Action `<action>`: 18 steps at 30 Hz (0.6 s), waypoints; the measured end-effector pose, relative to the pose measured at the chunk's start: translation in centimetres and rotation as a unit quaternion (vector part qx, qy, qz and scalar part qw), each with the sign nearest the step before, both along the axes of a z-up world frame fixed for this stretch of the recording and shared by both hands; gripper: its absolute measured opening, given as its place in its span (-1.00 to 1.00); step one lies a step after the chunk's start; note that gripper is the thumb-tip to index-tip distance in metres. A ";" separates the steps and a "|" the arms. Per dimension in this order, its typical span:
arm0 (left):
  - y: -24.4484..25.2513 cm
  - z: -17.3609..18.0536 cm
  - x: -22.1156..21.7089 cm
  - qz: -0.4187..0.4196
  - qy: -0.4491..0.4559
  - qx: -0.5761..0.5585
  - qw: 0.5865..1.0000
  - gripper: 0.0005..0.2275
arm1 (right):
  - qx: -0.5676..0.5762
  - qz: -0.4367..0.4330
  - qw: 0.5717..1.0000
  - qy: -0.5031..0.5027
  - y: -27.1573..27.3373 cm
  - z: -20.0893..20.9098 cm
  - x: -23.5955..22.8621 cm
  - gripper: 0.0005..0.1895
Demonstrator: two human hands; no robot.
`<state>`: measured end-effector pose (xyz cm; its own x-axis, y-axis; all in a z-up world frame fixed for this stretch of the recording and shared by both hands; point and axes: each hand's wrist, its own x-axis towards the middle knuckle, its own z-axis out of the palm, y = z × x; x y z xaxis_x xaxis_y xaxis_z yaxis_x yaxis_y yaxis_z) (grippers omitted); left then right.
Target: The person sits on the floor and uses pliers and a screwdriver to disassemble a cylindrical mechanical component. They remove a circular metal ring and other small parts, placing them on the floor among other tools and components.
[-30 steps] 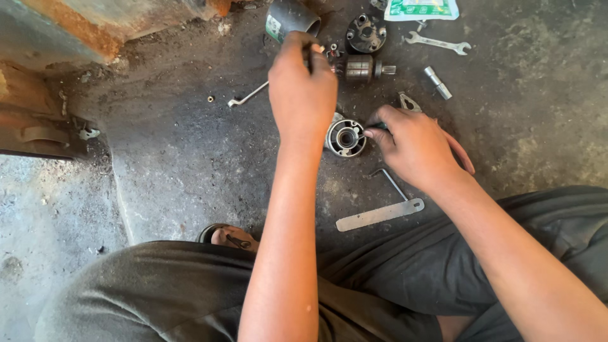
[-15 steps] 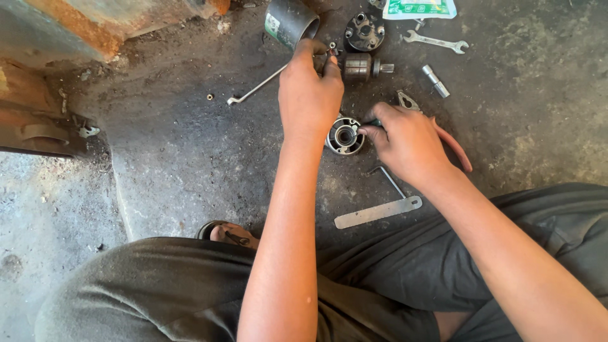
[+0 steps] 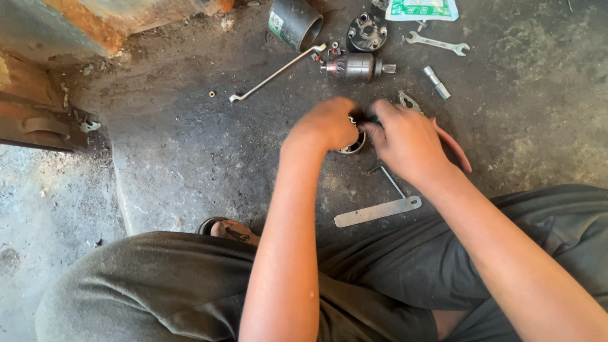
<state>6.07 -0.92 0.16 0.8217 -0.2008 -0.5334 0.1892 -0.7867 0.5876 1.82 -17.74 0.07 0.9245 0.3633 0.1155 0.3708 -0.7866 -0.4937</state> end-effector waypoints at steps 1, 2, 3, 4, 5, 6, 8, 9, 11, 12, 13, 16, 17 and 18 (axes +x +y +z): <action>-0.2 0.0 -0.1 -0.007 -0.002 0.005 1.000 -0.67 | -0.009 -0.016 1.000 0.000 0.0 -0.2 0.0 -0.77; -0.4 0.0 -0.1 -0.015 -0.005 0.010 1.000 -0.68 | -0.018 -0.032 0.999 -0.001 0.0 -0.4 0.2 -0.76; -0.5 0.0 -0.1 -0.023 -0.008 0.014 1.000 -0.68 | -0.027 -0.049 0.998 -0.002 -0.2 -0.5 0.3 -0.73; -0.6 0.0 -0.2 -0.020 -0.011 0.009 1.000 -0.68 | -0.011 -0.037 0.999 0.005 -0.4 -0.7 0.4 -0.70; -0.7 0.1 -0.1 -0.018 -0.016 0.004 1.000 -0.68 | 0.004 -0.027 1.000 0.012 -0.6 -0.9 0.5 -0.63; -0.7 0.3 -0.1 -0.016 -0.020 -0.001 1.000 -0.67 | 0.020 -0.016 0.999 0.019 -0.9 -1.2 0.6 -0.55; -0.7 0.5 -0.4 -0.016 -0.054 -0.056 0.997 -0.69 | 0.064 0.011 0.996 0.054 -1.2 -1.9 0.9 -0.47; -0.6 0.6 -0.5 -0.015 -0.071 -0.084 0.994 -0.69 | 0.087 0.026 0.993 0.073 -1.3 -2.2 0.9 -0.43; -0.4 0.8 -0.4 -0.031 -0.086 -0.077 0.993 -0.71 | 0.085 0.028 0.993 0.073 -1.2 -2.8 0.7 -0.36; -0.2 0.9 -0.4 -0.039 -0.092 -0.073 0.992 -0.72 | 0.084 0.030 0.993 0.073 -1.1 -3.0 0.5 -0.32; -0.2 0.9 -0.4 -0.027 -0.078 -0.068 0.994 -0.74 | 0.105 0.038 0.991 0.074 -1.2 -3.0 0.5 -0.29; 0.0 0.8 -0.7 -0.014 -0.068 -0.067 0.995 -0.73 | 0.091 0.004 0.993 0.078 -2.0 -2.1 1.0 -0.22; 0.3 0.5 -1.0 -0.022 -0.086 -0.075 0.993 -0.70 | 0.036 -0.043 0.995 0.078 -2.7 -1.3 1.1 -0.20; 0.5 0.2 -1.3 -0.031 -0.104 -0.082 0.991 -0.68 | -0.019 -0.090 0.993 0.079 -3.4 -0.5 1.0 -0.18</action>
<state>4.78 -0.44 0.37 0.8941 -0.3240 -0.3093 0.0047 -0.6836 0.7298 2.86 -21.14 -0.40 0.9801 0.1929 -0.0462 0.1440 -0.8520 -0.5033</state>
